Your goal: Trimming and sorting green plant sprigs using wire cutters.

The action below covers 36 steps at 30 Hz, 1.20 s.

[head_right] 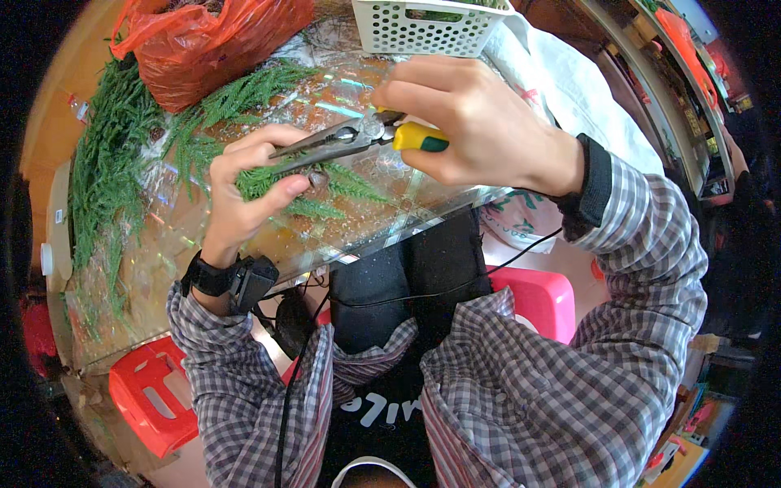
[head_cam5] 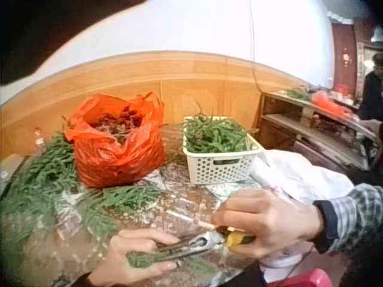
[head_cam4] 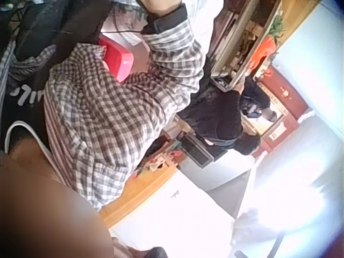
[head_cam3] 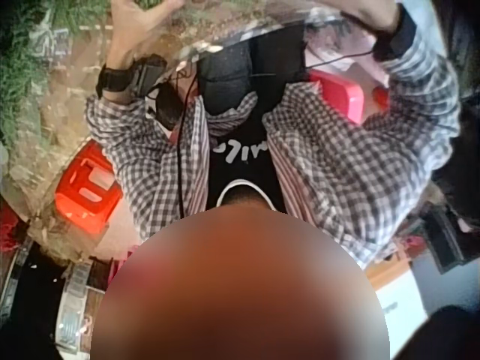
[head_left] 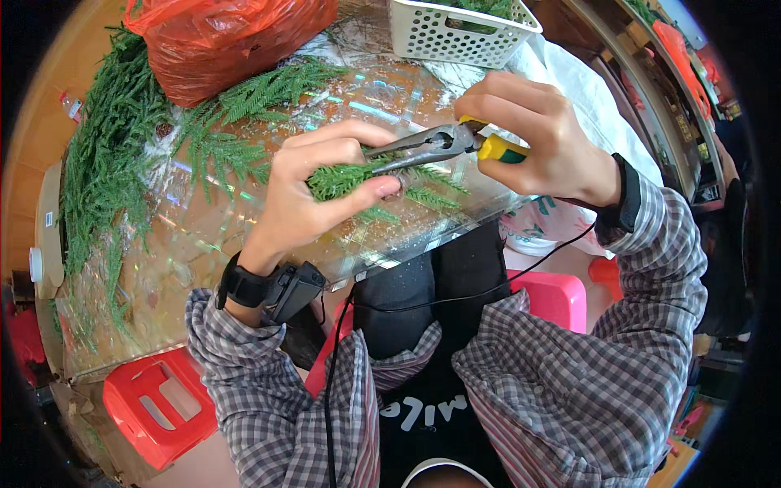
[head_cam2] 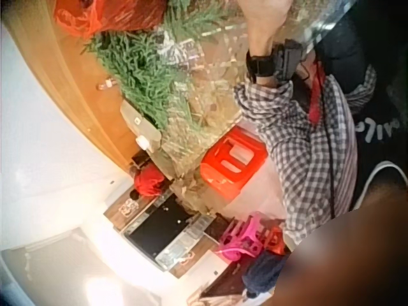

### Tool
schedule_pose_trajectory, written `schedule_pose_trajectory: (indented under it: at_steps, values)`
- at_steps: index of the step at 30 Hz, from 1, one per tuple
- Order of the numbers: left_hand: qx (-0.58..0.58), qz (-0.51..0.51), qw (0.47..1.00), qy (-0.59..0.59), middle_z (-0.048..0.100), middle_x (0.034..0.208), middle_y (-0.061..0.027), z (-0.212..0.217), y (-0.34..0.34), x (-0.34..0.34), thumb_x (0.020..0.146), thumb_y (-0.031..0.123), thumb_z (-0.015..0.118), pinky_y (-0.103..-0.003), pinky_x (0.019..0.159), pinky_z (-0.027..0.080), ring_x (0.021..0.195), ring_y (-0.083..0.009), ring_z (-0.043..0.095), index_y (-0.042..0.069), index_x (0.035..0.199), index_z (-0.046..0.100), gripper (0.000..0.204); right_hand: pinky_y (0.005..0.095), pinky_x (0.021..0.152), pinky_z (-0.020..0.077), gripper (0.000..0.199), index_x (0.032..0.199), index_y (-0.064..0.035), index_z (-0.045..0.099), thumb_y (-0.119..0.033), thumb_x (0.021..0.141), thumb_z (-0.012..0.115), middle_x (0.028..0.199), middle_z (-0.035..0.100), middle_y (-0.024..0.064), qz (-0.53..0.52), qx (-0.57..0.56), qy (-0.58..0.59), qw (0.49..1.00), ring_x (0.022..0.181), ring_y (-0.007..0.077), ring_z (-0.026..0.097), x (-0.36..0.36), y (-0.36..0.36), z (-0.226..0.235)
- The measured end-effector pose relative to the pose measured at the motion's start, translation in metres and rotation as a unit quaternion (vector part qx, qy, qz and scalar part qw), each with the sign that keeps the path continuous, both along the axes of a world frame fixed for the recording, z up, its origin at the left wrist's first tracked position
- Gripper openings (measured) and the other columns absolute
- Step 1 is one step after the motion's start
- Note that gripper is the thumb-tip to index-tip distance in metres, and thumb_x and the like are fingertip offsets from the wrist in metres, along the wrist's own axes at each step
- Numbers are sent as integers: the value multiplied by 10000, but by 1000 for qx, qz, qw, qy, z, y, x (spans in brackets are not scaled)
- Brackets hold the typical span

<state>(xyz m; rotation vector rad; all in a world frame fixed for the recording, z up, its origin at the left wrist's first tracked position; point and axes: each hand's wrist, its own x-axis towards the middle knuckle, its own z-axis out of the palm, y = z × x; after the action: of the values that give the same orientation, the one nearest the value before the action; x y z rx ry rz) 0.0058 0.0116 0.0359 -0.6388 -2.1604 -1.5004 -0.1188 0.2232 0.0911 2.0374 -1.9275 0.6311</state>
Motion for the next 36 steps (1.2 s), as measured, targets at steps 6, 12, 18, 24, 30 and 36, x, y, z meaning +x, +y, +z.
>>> schedule_pose_trajectory:
  at_steps: [6,12,18,24,30,36]
  values:
    - [10,12,1000,22,632,895,-118,-2,2,0,667,12,704,-305,725,459,816,-206,597,-49,700,550,169,367,598,456,416,921,4,553,4,515,645,817,562,122,1,12,6,1000,711,308,555,0,0,0]
    - [-22,-4,1000,-3,632,893,-112,-1,1,0,669,23,710,-302,710,460,801,-201,596,-43,670,532,190,348,598,460,415,931,17,554,7,524,637,785,565,121,10,59,-11,998,672,309,546,-2,4,3]
    - [4,-37,998,-58,629,873,-98,-9,-3,-5,705,63,696,-274,718,444,771,-166,582,-32,734,590,145,325,598,458,418,963,30,552,-12,555,633,766,565,138,4,142,-111,984,663,283,556,-10,2,3]
    - [174,7,967,-188,619,857,-70,-13,-5,-10,775,118,651,-242,715,418,770,-121,556,-29,919,623,207,314,602,456,355,950,32,550,-85,633,658,738,569,171,-66,126,-423,895,673,248,584,-25,5,-22]
    - [293,87,936,-173,564,778,-45,-23,-20,-11,819,169,578,-234,666,379,718,-108,498,-53,1005,574,289,352,591,446,272,836,22,515,-142,676,660,725,558,192,-267,139,-207,931,657,311,565,-29,8,-42]
    - [326,116,926,-150,475,710,-25,-20,-18,-15,855,222,441,-236,650,319,684,-108,422,-76,1057,533,372,427,563,422,285,750,9,448,-172,668,653,724,537,202,-212,157,-135,955,657,385,534,-14,1,-64]
